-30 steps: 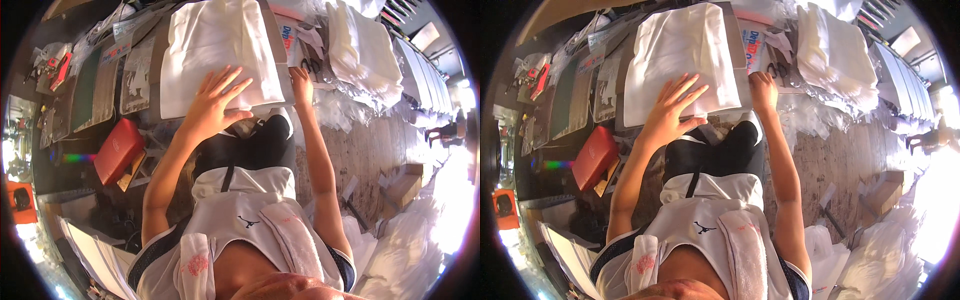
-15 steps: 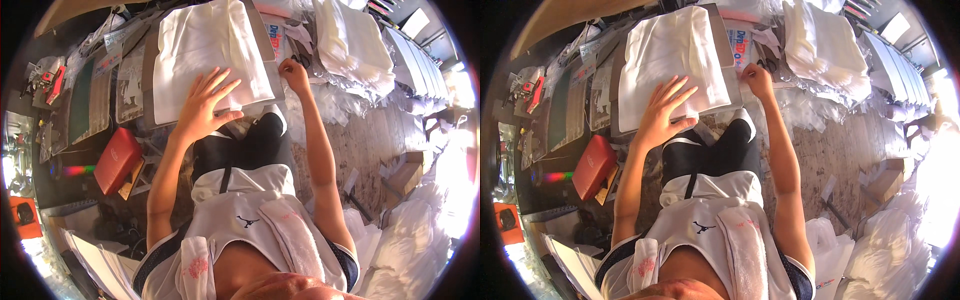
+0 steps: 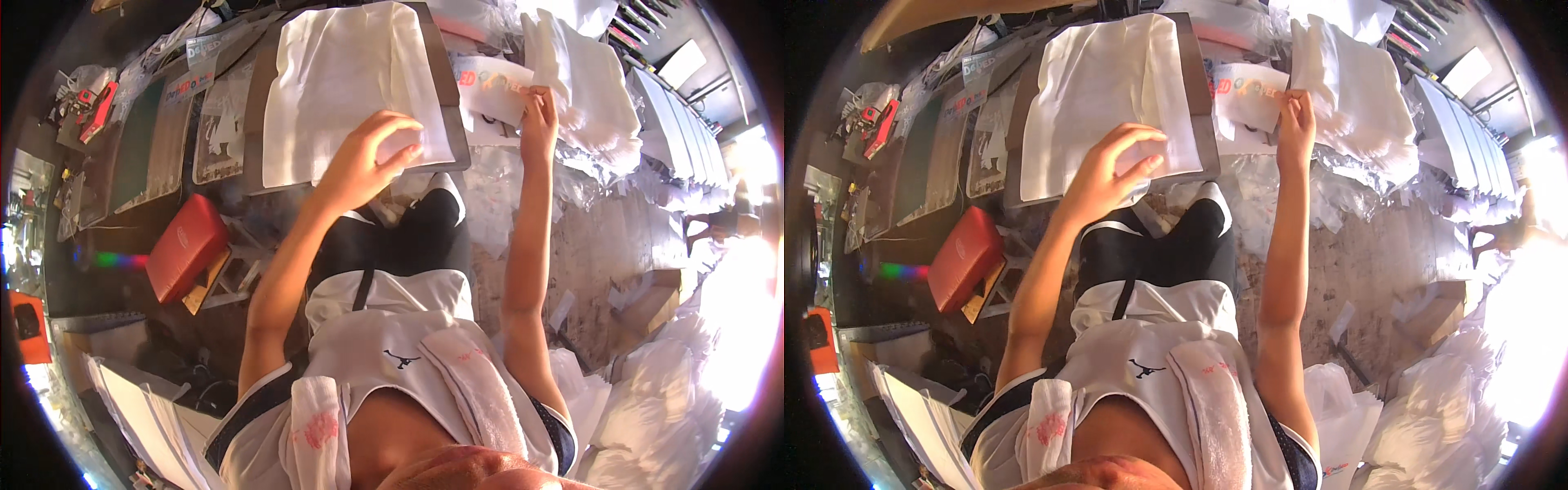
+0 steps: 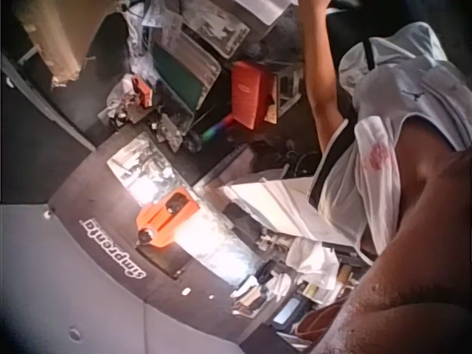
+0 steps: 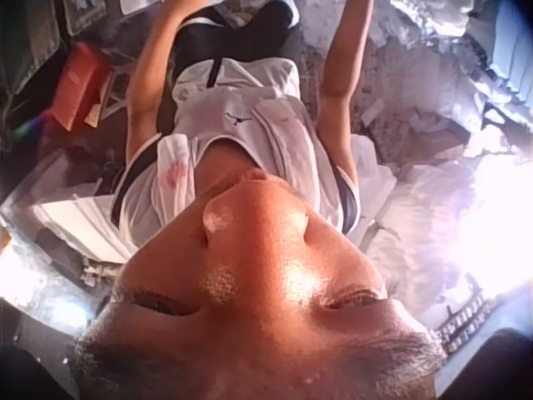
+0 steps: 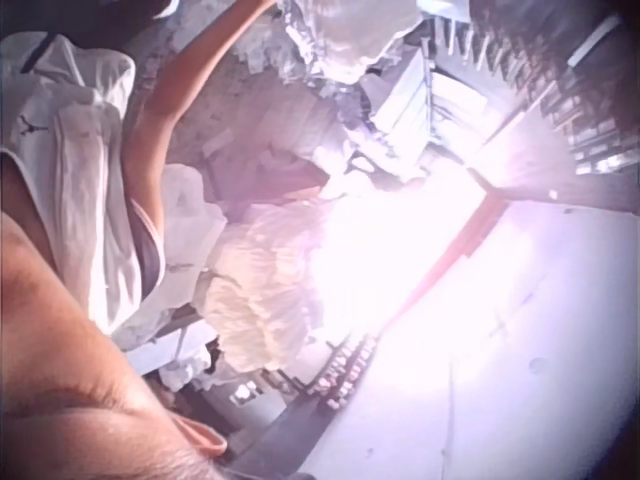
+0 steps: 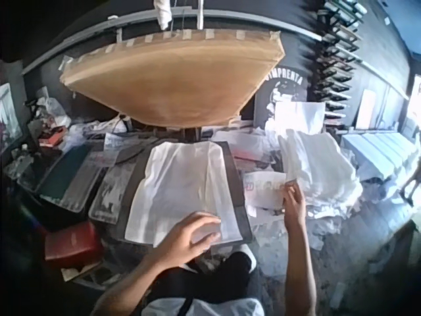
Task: The person positions a white tote bag on a heat press, aligns a printed transfer sheet on it, and lowers the press by hand to apply the design. The person repeats this process with additional tote bags.
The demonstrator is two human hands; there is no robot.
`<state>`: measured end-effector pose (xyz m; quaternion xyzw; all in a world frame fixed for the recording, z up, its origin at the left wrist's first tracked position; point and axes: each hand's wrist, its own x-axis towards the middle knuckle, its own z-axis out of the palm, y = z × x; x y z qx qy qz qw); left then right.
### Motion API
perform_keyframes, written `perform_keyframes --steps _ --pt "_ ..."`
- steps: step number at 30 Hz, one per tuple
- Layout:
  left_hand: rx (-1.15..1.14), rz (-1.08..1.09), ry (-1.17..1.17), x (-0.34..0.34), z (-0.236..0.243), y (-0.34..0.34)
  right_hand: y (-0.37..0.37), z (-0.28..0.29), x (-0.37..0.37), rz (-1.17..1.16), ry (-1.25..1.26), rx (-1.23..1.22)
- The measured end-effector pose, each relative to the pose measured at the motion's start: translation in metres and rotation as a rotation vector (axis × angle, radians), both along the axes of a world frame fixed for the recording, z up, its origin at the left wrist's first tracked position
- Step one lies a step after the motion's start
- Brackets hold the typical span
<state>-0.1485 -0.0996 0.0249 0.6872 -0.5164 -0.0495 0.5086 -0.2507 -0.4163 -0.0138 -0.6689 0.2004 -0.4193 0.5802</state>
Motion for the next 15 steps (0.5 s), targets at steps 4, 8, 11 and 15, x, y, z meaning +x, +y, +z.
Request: perform_keyframes --steps 4,8,11,15 --pt "-0.037 -0.041 0.034 -0.016 0.0 -0.015 0.022 0.008 -0.006 0.007 -0.053 0.044" --pt "-0.124 -0.09 0.304 -0.036 0.002 -0.029 0.073 0.038 -0.036 -0.12 -0.083 -0.107" --pt "-0.462 -0.307 0.799 -0.053 -0.001 -0.042 0.131 0.056 -0.062 -0.069 0.03 -0.458" --pt "-0.421 -0.22 0.8 -0.053 0.002 -0.032 0.165 0.068 -0.076 0.301 0.08 -0.639"
